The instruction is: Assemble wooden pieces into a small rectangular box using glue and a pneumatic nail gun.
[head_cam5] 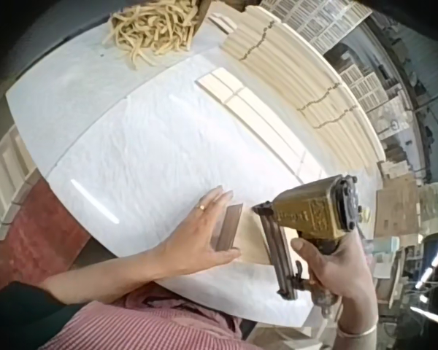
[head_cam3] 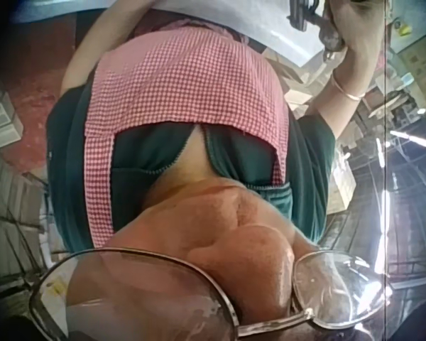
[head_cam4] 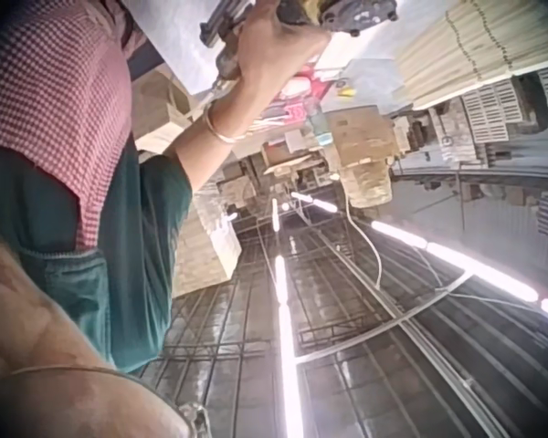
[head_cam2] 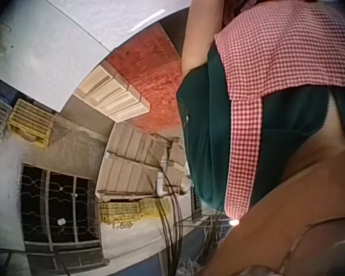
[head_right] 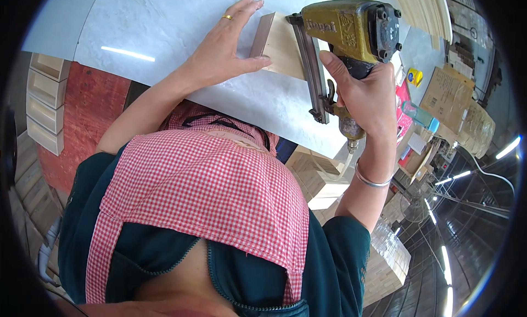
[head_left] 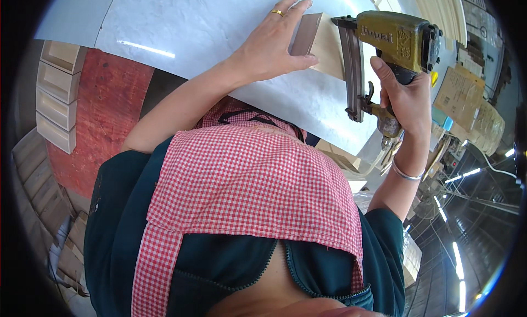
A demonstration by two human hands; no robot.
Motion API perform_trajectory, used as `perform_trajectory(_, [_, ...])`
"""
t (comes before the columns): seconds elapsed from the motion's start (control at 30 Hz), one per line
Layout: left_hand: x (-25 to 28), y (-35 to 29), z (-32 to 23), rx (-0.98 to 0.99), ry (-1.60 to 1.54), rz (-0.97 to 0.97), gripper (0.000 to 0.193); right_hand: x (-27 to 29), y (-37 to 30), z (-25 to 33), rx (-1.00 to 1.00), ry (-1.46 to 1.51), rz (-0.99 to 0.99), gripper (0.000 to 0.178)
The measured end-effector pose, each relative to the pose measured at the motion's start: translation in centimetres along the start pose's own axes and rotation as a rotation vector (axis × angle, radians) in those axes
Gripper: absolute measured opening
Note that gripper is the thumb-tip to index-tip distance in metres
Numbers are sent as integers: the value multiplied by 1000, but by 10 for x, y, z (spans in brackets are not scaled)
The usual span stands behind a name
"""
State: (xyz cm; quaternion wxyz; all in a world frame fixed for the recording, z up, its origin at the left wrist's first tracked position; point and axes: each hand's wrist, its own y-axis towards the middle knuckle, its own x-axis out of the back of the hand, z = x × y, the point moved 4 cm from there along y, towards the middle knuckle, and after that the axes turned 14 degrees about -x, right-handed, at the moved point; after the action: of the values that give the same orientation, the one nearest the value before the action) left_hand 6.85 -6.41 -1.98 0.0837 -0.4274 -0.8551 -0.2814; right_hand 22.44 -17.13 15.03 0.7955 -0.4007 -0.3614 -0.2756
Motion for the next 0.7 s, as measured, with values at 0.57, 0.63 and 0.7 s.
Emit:
perform_trajectory(0.57, [19,33,-47,-438,474,8,66,48,-3,-55,-101,57,-92,27])
perform_trajectory(0.63, [-3,44,-56,-310,407,274,55,51,-3,-67,-120,70,-99,27])
perform_trajectory(0.7, [-34,54,-57,-407,445,214,51,56,2,-75,-129,79,-80,26])
